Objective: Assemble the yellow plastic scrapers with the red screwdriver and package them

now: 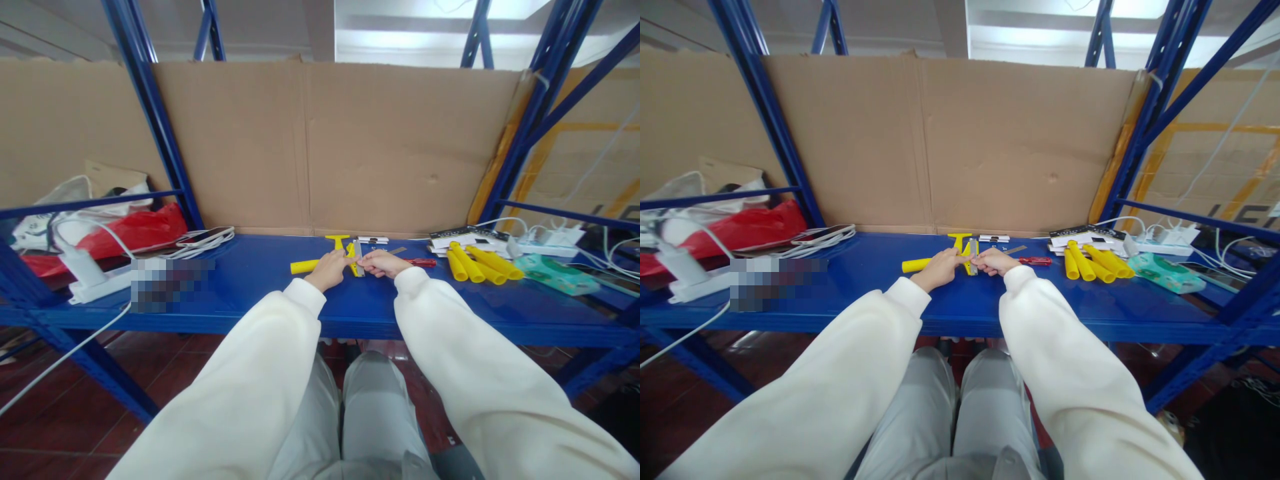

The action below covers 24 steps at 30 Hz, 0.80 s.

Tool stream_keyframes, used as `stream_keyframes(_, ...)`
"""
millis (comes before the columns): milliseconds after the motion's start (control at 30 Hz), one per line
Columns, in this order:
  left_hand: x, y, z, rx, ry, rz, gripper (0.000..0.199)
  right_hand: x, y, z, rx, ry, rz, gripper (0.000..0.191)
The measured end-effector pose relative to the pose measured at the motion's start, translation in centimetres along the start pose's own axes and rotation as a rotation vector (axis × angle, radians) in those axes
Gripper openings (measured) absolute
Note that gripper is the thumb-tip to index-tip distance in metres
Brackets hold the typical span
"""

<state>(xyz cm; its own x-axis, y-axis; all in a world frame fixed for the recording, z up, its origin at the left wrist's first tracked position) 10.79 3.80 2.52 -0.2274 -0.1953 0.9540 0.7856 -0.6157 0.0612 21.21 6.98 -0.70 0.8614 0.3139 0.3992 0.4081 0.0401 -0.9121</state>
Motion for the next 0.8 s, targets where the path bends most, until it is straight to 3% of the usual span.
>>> stream_keyframes(367,-0.1,-0.47,0.29,0.02,0.02,0.055,0.066,-0.19,-0.03,0.29,0.047,-0.047,-0.015,0.044)
stream_keyframes(600,0.31,-0.64,-0.02,0.074,0.026,0.073,0.068,-0.34,-0.05,0.55,0.047,-0.066,0.12,0.03)
stream_keyframes(800,0.25,-0.81,0.01,0.077,0.033,0.045,0.072,-0.27,-0.05,0.57,0.05,-0.061,0.138,0.029)
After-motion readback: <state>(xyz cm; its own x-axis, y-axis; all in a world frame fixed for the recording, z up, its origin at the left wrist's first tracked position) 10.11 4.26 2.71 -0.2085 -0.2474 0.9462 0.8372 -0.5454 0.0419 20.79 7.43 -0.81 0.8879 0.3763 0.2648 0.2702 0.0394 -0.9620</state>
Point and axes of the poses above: each hand's wrist, its own z-axis towards the middle knuckle, its own x-axis out of the back of the hand, y = z × x, the point moved 9 cm from there along z, towards the middle knuckle, and after that the axes turned 7 degrees about -z, right-handed, at the moved point
